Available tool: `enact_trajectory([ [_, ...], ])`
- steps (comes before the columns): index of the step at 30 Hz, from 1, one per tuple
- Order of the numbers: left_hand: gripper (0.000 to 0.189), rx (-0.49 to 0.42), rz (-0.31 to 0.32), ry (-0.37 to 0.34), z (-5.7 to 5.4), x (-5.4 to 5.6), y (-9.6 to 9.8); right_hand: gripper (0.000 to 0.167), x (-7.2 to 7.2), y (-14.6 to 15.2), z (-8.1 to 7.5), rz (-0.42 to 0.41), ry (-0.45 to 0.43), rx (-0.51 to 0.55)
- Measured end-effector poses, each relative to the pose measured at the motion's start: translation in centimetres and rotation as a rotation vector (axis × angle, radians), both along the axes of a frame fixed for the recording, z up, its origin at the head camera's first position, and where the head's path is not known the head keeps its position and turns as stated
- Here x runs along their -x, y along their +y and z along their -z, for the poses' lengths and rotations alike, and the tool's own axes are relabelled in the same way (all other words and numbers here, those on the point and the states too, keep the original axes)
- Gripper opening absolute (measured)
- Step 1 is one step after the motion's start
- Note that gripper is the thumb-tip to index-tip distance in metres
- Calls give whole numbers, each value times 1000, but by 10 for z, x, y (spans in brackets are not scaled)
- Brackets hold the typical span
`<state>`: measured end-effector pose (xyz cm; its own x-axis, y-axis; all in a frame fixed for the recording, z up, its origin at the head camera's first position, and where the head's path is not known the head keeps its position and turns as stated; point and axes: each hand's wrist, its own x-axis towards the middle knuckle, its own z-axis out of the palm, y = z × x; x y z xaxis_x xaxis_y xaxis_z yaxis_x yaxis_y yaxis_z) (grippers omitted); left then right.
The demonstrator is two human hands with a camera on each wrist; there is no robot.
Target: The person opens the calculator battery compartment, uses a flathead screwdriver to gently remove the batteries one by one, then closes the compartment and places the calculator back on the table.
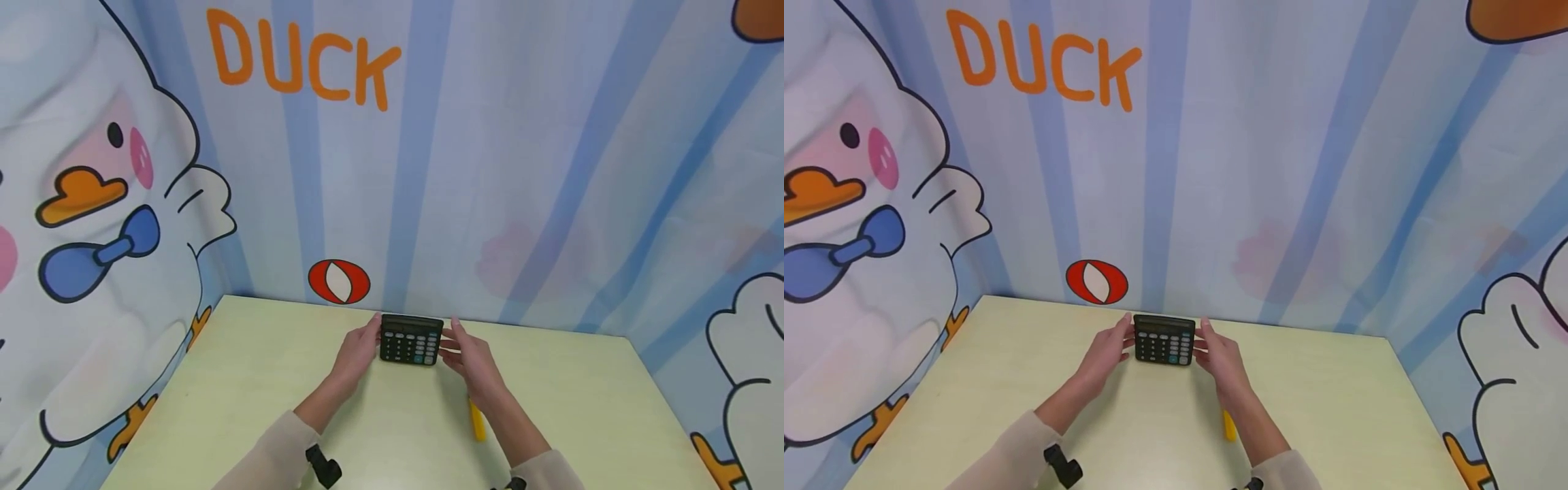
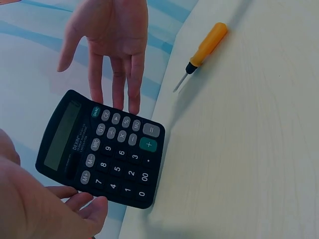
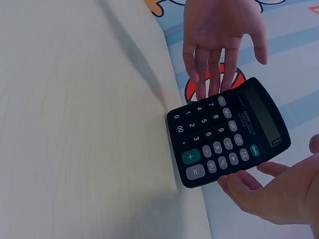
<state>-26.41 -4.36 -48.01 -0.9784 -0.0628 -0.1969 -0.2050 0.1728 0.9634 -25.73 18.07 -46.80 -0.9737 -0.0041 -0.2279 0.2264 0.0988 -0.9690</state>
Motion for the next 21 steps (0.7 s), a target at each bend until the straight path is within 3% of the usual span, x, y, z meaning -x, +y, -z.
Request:
enact_trajectory([
  [10,75,-39,-10,40,1,-4,-4,82,-3,1,4,-15,28,-8],
  [21,66,-74,-33,67,2,-4,-3,75,-9,1,3,22,52,-6],
])
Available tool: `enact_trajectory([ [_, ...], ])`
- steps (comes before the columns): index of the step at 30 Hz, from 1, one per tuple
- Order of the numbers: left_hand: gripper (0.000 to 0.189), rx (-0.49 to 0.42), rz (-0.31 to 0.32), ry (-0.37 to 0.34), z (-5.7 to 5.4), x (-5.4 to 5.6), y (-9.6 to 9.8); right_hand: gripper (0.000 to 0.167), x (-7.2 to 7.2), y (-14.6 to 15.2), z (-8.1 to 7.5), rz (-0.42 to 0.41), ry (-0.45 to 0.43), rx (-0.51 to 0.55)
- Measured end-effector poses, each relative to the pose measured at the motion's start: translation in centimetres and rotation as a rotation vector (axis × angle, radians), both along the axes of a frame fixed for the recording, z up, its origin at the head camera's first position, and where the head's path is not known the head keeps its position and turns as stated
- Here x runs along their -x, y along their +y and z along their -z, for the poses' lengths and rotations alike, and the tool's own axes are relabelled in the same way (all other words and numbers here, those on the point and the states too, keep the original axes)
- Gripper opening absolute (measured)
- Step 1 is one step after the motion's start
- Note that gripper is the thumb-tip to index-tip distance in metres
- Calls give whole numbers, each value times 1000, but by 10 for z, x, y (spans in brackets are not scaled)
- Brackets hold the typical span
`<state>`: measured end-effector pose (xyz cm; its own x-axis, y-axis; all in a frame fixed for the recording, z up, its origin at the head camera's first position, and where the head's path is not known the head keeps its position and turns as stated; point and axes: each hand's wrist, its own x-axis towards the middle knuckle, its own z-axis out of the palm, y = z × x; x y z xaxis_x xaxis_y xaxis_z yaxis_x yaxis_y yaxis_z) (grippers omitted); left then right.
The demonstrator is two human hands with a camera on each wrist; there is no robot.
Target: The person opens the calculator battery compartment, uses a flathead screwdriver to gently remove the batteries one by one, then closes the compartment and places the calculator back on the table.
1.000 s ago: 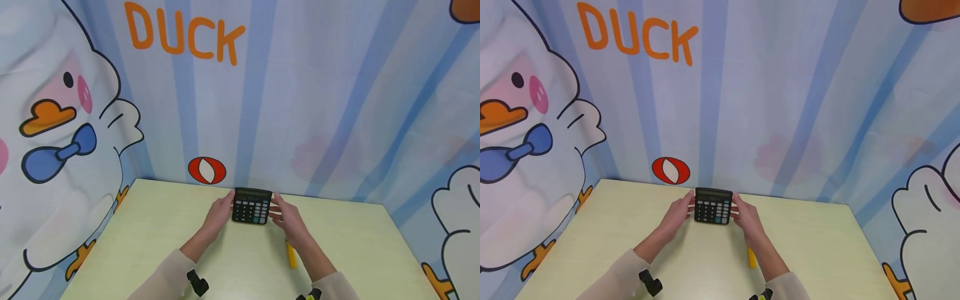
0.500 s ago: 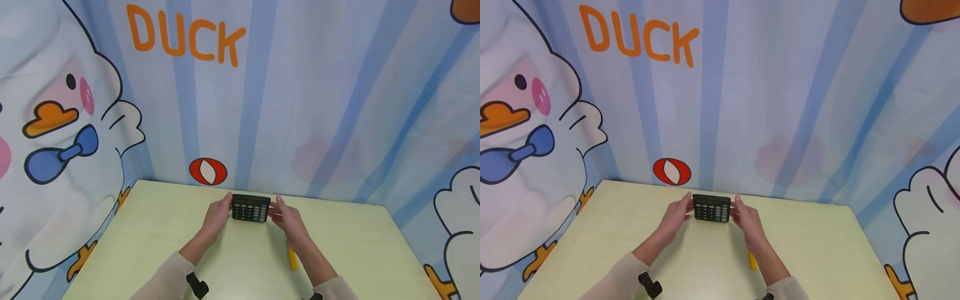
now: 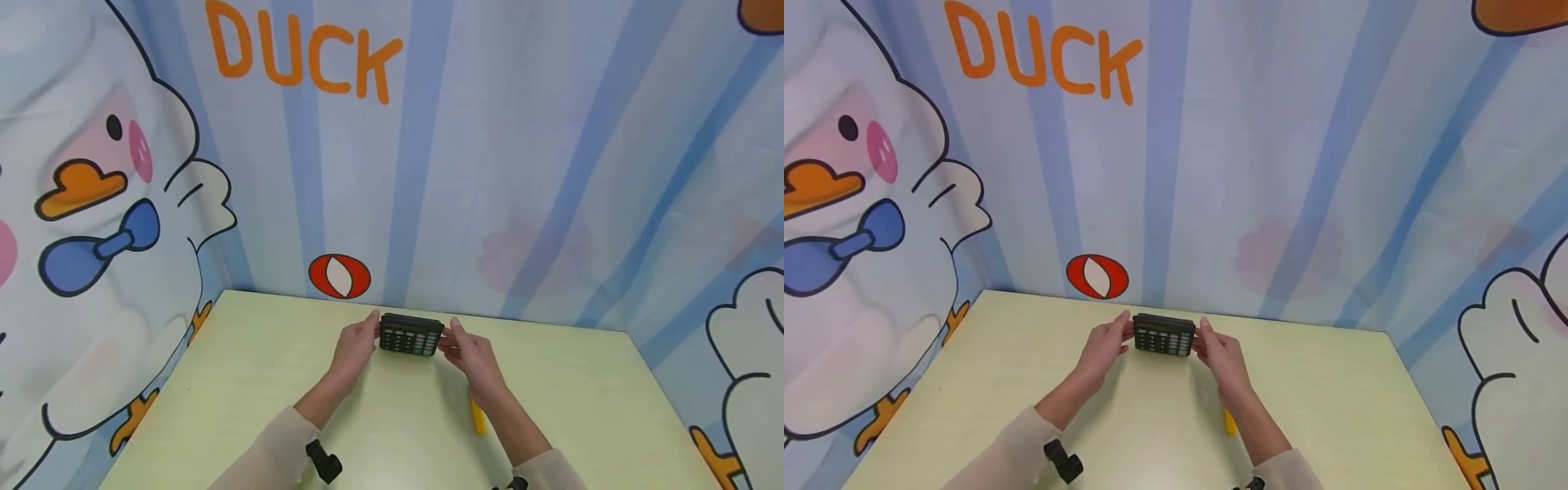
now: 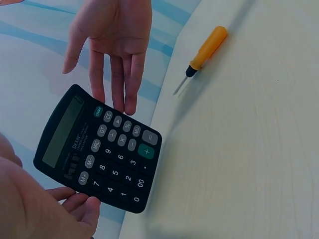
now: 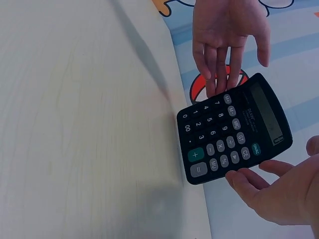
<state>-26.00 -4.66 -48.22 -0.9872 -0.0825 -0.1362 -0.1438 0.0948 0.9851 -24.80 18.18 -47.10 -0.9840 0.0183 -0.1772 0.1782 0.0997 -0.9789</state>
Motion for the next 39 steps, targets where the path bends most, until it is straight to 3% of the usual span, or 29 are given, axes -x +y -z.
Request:
enact_trajectory([
  [18,55,-2,-67,9,1,0,-2,59,1,-3,3,30,73,-92],
  [39,43,-19,-54,3,4,0,-4,46,-2,0,7,86,90,-47],
])
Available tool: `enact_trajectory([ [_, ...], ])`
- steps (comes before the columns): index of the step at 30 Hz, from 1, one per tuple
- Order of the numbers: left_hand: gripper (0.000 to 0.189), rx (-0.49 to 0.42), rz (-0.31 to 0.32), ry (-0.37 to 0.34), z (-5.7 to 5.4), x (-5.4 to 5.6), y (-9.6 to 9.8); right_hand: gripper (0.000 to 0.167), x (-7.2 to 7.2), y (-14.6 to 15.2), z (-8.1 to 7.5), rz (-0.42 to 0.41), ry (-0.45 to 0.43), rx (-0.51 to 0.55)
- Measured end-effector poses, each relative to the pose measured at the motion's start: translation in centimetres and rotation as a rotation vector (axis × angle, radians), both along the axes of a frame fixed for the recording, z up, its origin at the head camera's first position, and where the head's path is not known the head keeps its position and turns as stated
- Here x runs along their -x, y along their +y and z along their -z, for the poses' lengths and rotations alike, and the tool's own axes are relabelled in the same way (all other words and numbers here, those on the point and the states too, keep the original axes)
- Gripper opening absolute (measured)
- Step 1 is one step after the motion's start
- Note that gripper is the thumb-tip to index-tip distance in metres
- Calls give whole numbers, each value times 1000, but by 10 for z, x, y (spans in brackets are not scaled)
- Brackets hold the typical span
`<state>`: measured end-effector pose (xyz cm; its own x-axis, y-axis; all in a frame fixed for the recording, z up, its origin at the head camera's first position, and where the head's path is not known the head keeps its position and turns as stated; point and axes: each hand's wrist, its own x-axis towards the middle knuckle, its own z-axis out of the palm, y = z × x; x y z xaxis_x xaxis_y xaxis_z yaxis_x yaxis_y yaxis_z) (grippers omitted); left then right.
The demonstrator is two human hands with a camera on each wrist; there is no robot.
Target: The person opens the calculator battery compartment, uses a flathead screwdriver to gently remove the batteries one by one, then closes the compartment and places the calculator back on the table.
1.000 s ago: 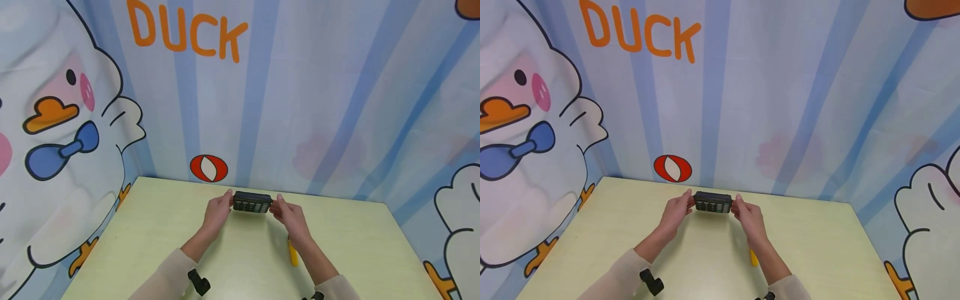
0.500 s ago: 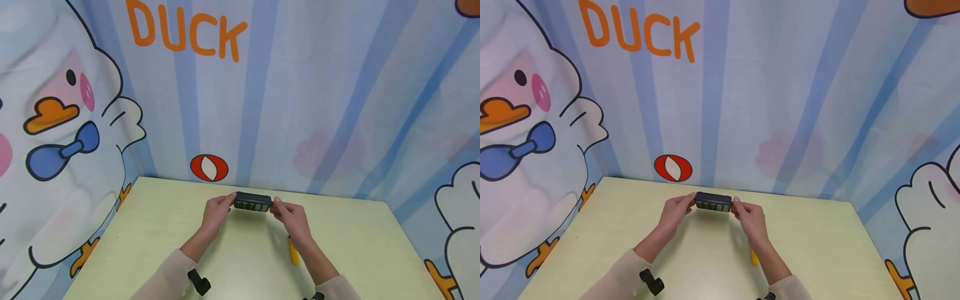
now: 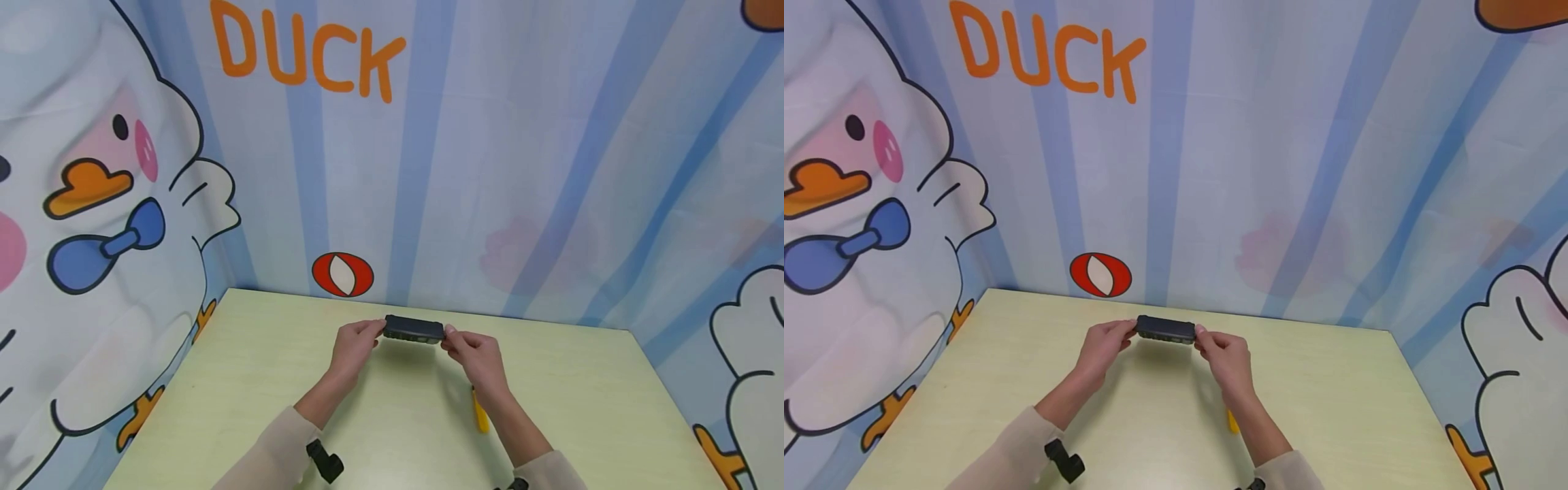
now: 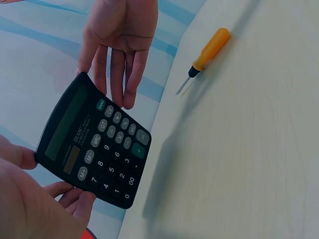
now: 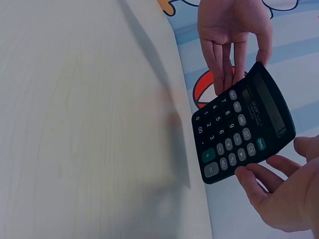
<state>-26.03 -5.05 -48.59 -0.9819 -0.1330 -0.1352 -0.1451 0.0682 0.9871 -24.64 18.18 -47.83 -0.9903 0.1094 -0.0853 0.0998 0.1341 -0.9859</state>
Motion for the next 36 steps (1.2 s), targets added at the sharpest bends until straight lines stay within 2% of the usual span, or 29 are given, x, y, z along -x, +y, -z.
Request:
enact_trajectory([
  [11,41,21,-1,-15,3,-2,2,42,-1,-2,3,35,33,14],
  [20,39,69,-2,-7,6,-2,0,35,0,-2,3,32,8,-9],
  [36,36,77,2,2,10,-1,0,30,-3,-5,-1,32,-2,0],
])
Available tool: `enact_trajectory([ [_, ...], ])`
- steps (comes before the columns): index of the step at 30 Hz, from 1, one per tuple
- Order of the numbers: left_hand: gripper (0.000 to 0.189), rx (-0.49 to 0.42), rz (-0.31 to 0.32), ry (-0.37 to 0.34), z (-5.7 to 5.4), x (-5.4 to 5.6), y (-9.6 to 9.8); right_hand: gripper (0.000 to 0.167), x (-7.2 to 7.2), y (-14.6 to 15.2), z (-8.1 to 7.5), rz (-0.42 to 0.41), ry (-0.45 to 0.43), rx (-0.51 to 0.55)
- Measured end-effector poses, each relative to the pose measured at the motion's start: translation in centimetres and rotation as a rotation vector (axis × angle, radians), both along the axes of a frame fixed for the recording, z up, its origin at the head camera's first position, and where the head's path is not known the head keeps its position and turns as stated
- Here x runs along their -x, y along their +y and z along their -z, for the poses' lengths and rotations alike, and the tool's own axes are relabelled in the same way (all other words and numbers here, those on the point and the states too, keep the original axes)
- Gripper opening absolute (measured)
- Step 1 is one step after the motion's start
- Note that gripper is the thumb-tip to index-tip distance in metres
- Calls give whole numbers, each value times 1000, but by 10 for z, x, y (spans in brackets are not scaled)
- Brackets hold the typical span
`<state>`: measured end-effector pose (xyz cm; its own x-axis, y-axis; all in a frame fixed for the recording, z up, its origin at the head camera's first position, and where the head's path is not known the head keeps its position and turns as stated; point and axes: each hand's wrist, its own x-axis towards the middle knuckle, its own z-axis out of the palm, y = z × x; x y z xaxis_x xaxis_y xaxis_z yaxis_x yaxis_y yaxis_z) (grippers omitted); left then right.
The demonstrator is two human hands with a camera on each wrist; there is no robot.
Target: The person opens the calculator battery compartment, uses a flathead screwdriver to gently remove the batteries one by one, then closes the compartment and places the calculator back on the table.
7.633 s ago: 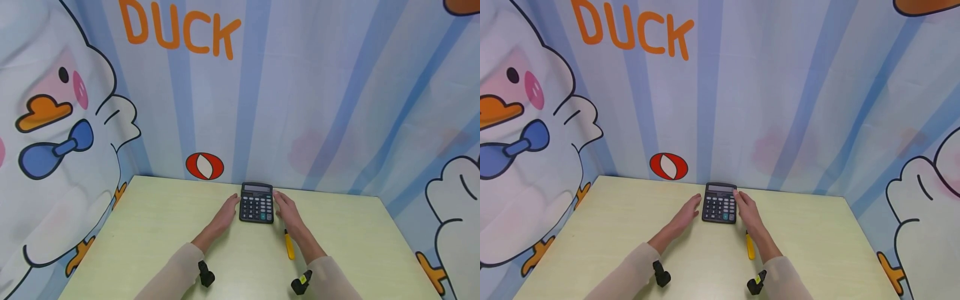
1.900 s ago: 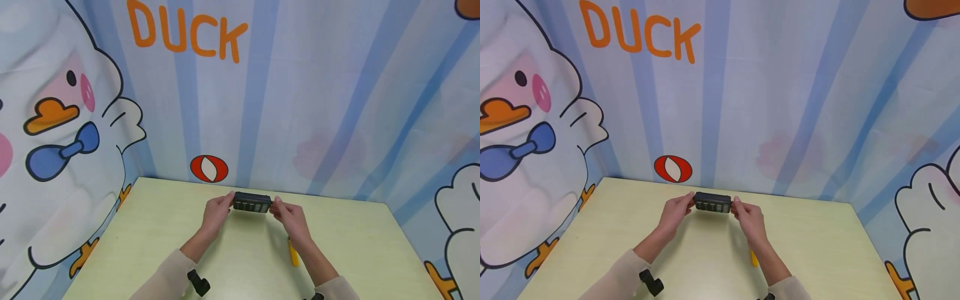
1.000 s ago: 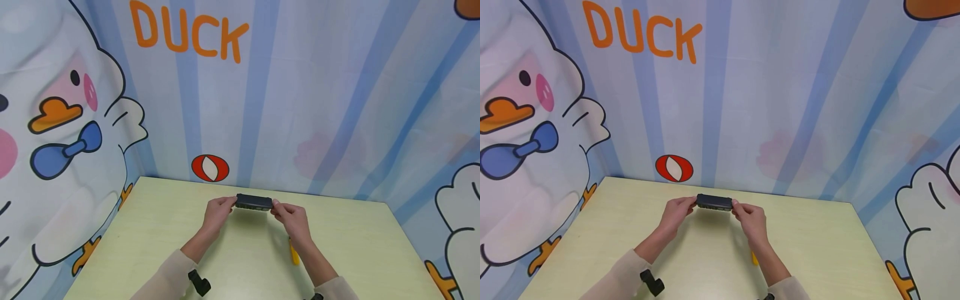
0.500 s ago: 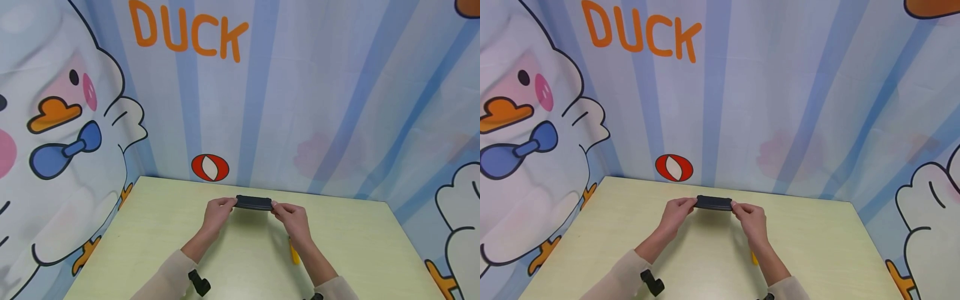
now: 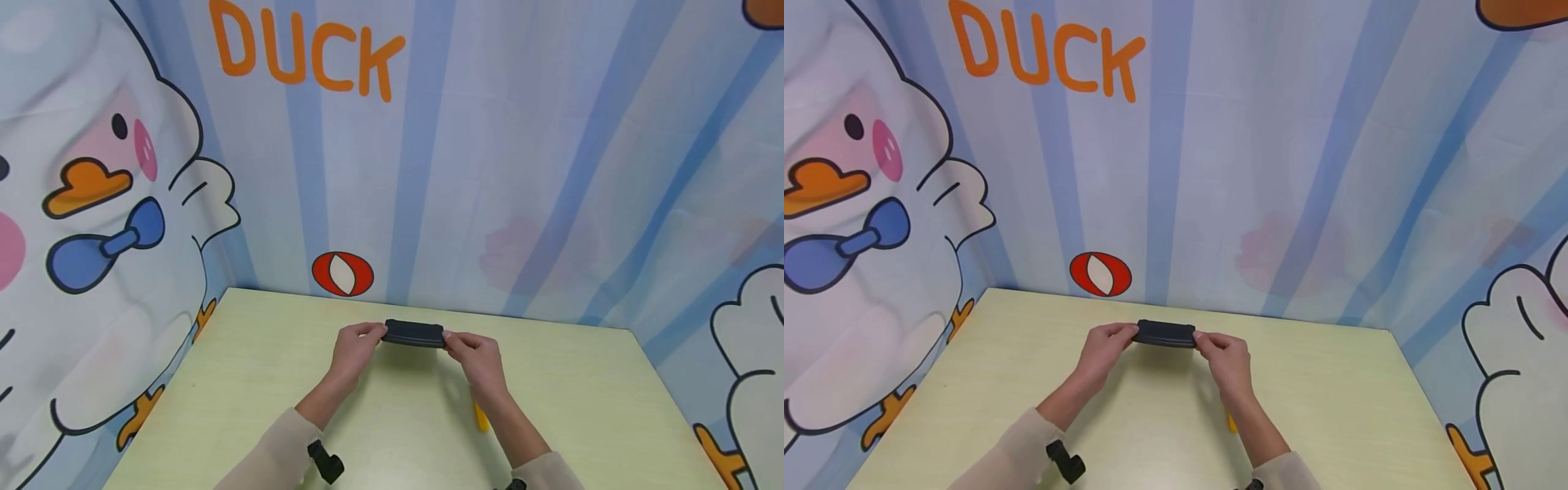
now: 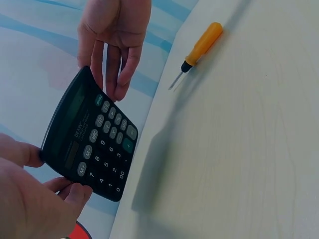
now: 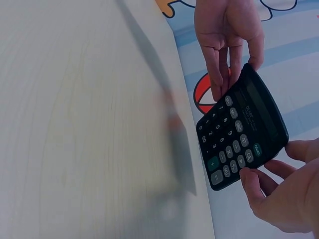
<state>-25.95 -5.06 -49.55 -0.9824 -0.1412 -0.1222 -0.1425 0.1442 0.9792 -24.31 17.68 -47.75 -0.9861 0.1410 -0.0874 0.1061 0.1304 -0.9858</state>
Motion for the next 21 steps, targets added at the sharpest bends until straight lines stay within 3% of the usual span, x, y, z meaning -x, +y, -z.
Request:
enact_trajectory([
  [10,29,-22,11,15,2,-2,2,32,1,1,5,10,-42,-54],
  [16,28,-63,25,25,1,-2,3,30,2,-2,6,24,-52,-8],
  [21,28,-17,-6,26,2,-2,4,30,1,-3,7,32,-70,29],
])
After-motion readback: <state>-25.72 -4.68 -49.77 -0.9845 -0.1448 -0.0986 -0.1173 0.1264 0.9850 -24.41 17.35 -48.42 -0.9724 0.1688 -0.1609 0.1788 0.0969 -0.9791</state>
